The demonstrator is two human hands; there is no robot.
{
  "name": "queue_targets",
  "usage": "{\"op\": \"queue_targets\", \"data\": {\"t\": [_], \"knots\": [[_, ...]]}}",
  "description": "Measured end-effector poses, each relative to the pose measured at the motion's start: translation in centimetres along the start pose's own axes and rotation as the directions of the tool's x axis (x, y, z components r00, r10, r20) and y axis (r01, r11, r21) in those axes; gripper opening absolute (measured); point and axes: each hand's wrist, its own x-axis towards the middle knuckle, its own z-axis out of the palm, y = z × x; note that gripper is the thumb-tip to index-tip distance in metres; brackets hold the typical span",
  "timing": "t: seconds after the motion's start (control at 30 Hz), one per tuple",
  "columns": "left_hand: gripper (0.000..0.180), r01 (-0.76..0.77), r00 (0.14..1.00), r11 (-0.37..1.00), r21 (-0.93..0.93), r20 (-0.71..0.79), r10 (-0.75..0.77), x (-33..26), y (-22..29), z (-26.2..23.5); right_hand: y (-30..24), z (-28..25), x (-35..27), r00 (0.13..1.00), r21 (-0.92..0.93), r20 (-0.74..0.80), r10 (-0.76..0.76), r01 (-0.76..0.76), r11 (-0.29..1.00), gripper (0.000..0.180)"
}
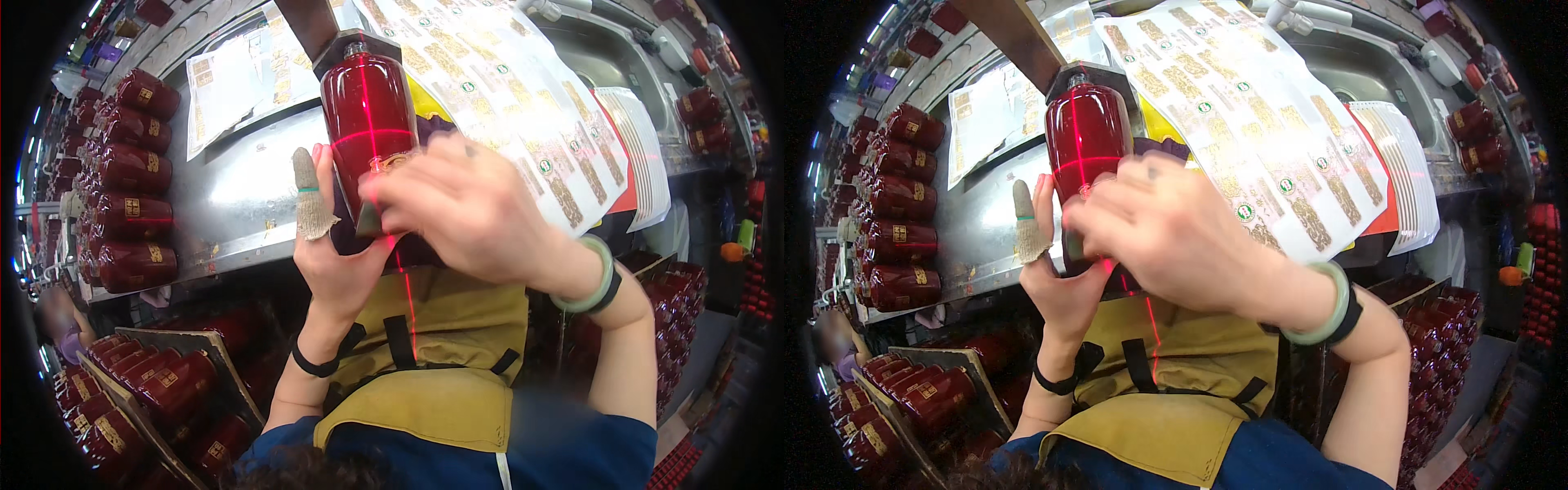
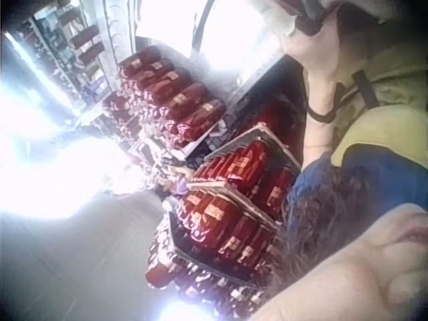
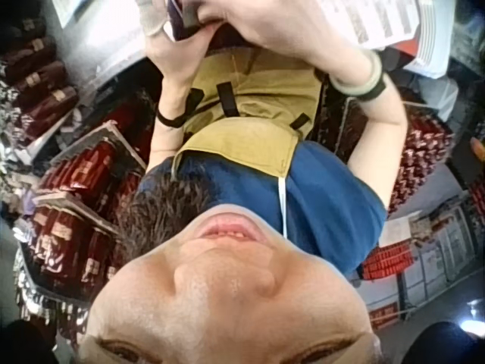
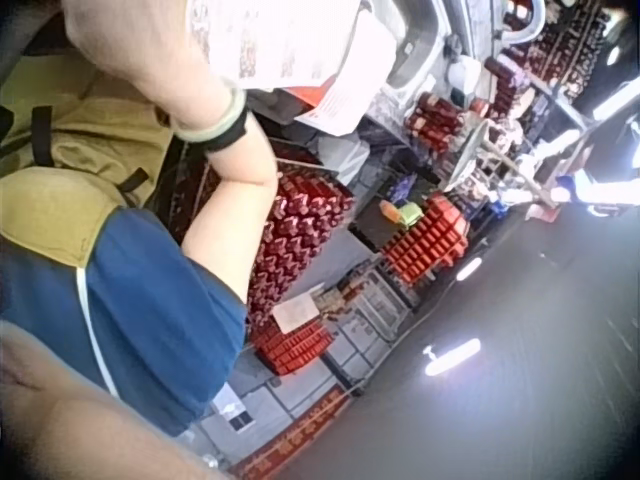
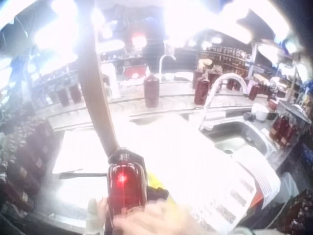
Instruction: Applying decorative labels, seals, and adhesive strips to glass liquor bottles on a production line.
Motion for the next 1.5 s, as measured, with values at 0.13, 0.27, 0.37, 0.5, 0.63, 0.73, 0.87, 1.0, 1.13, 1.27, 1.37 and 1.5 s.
{"op": "queue_targets", "data": {"t": [0.13, 0.27, 0.37, 0.5, 0.63, 0.73, 0.87, 1.0, 1.13, 1.27, 1.37, 1.5], "knots": [[0.121, -0.002, 1.000, 0.998, -0.059, -0.007, 0.002, 0.1, -0.1, 0.5, 5.5, -0.6, 4.1, 0.983, -0.238, -0.184, -0.030, -0.015, 0.971, 0.021], [0.108, 0.248, 0.967, 0.869, -0.427, 0.058, -0.248, -0.8, -2.2, 0.3, 5.1, -0.3, 3.0, 0.958, -0.316, -0.131, -0.256, 0.205, 0.926, 0.017], [0.108, -0.033, 0.998, 0.989, -0.143, 0.046, 0.040, 0.2, -1.6, -0.4, 1.4, 0.9, 0.3, 0.912, 0.116, -0.006, -0.409, 0.407, 0.906, 0.016], [0.099, 0.068, 0.998, 0.976, -0.207, 0.000, -0.070, -1.0, -2.1, -0.1, 5.6, 2.3, 3.9, 0.971, 0.004, -0.175, -0.161, 0.164, 0.986, 0.019], [0.095, 0.139, 0.990, 0.925, -0.354, 0.082, -0.117, -1.0, -2.6, -0.3, 9.1, 0.3, 6.1, 0.921, -0.318, -0.277, -0.273, 0.181, 0.931, 0.019], [0.096, 0.069, 0.995, 0.982, -0.177, 0.077, -0.056, -0.2, -1.7, -0.8, 3.1, 2.1, 1.7, 0.917, -0.023, -0.072, -0.393, 0.392, 0.920, 0.013], [0.093, 0.077, 0.996, 0.989, -0.130, -0.025, -0.081, -1.0, -1.7, 0.1, 4.2, 2.0, 3.0, 0.959, -0.043, -0.138, -0.249, 0.246, 0.968, 0.015], [0.090, 0.096, 0.995, 0.984, -0.148, 0.027, -0.093, -0.7, -2.0, -0.1, 6.3, -0.3, 2.6, 0.971, -0.258, -0.168, -0.171, 0.125, 0.958, 0.014], [0.087, 0.043, 0.999, 0.998, -0.052, 0.027, -0.042, -0.3, -0.7, -0.3, 0.7, 1.7, -0.4, 0.955, 0.002, -0.012, -0.296, 0.296, 0.955, 0.022], [0.091, 0.009, 0.999, 0.994, 0.107, 0.048, -0.014, -0.8, -1.3, -0.6, 5.9, 0.6, 2.2, 0.949, -0.100, -0.316, -0.020, -0.012, 0.995, 0.016], [0.089, 0.165, 0.980, 0.983, -0.074, 0.122, -0.156, -0.9, -1.9, -0.6, 4.0, 1.2, 0.0, 0.976, -0.189, -0.200, -0.084, 0.046, 0.981, 0.012], [0.090, 0.072, 0.996, 0.995, -0.072, 0.054, -0.068, -0.4, -1.4, 0.0, 0.6, 0.8, -1.6, 0.993, 0.122, -0.074, -0.088, 0.096, 0.988, 0.012]]}}
